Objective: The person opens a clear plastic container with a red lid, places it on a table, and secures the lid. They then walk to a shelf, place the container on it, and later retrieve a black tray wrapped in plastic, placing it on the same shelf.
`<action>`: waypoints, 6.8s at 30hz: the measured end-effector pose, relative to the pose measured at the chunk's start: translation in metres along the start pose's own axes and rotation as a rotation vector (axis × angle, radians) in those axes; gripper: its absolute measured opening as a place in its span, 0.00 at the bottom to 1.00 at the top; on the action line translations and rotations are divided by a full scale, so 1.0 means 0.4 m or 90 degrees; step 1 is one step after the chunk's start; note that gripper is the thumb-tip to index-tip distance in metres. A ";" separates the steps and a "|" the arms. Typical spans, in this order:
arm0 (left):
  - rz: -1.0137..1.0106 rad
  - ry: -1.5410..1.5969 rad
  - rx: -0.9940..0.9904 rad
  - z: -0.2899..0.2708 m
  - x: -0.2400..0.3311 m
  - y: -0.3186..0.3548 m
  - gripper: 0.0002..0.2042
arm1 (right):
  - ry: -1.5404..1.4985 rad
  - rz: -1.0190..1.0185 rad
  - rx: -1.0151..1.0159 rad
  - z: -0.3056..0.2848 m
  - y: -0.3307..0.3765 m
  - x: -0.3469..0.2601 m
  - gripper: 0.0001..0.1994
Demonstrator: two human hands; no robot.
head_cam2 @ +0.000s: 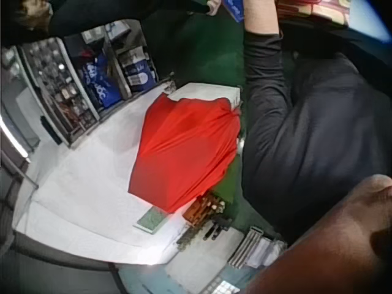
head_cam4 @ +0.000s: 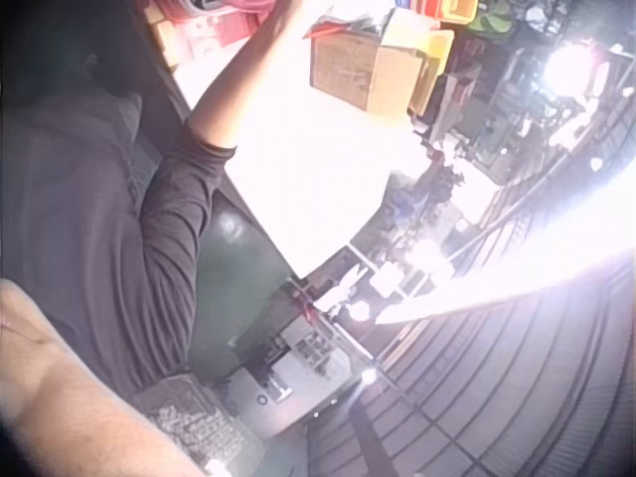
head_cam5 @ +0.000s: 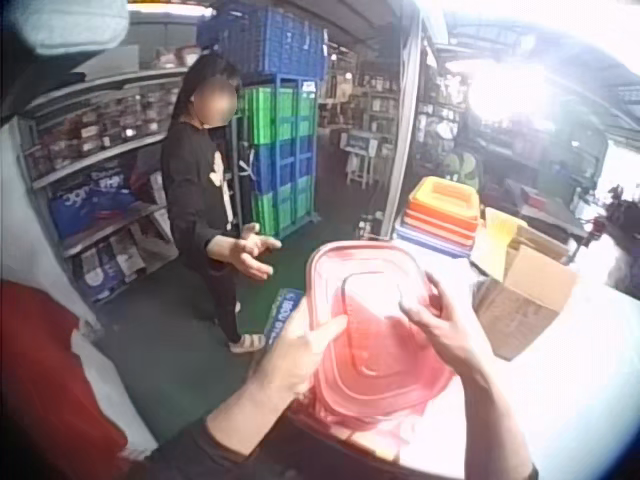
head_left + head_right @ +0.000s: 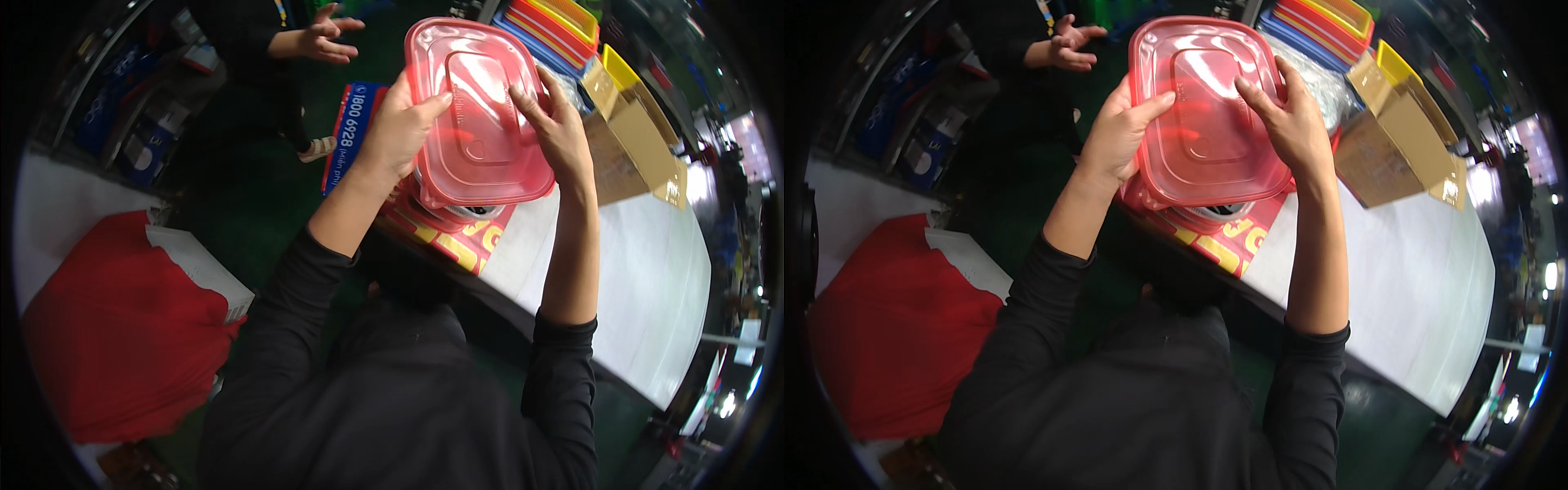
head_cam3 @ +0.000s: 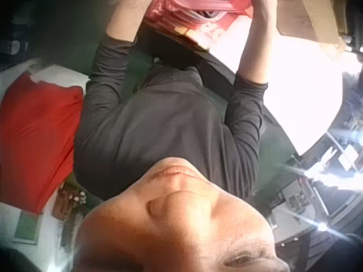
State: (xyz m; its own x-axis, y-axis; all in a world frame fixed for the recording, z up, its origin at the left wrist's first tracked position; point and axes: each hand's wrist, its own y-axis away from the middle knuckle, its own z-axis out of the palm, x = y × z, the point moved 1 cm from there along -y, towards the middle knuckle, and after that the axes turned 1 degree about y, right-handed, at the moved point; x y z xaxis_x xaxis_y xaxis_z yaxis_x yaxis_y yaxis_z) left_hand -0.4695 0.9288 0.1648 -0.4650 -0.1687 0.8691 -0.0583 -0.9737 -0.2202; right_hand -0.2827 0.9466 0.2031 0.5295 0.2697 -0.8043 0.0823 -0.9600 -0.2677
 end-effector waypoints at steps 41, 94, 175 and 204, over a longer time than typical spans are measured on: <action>-0.076 -0.483 -0.043 0.495 -0.769 0.283 0.13 | -0.504 0.584 0.249 -0.500 0.603 0.728 0.11; 0.159 -0.855 -0.503 0.682 -0.978 0.205 0.28 | -0.811 0.565 0.609 -0.484 0.882 0.913 0.19; 0.099 -0.786 -0.446 0.516 -0.869 0.229 0.26 | -0.176 0.571 0.397 -0.409 0.741 0.968 0.18; 0.061 -1.011 -0.317 0.569 -0.945 0.190 0.30 | 0.496 0.201 0.178 -0.378 0.542 0.921 0.20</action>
State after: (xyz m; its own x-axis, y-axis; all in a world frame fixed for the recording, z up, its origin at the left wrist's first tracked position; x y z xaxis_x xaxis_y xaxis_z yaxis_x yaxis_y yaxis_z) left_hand -0.0971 0.8835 -0.0795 0.7989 -0.5020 0.3313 -0.4864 -0.8632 -0.1352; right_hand 0.0577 0.8266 -0.0711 0.9257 -0.2310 -0.2994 -0.3203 -0.8998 -0.2962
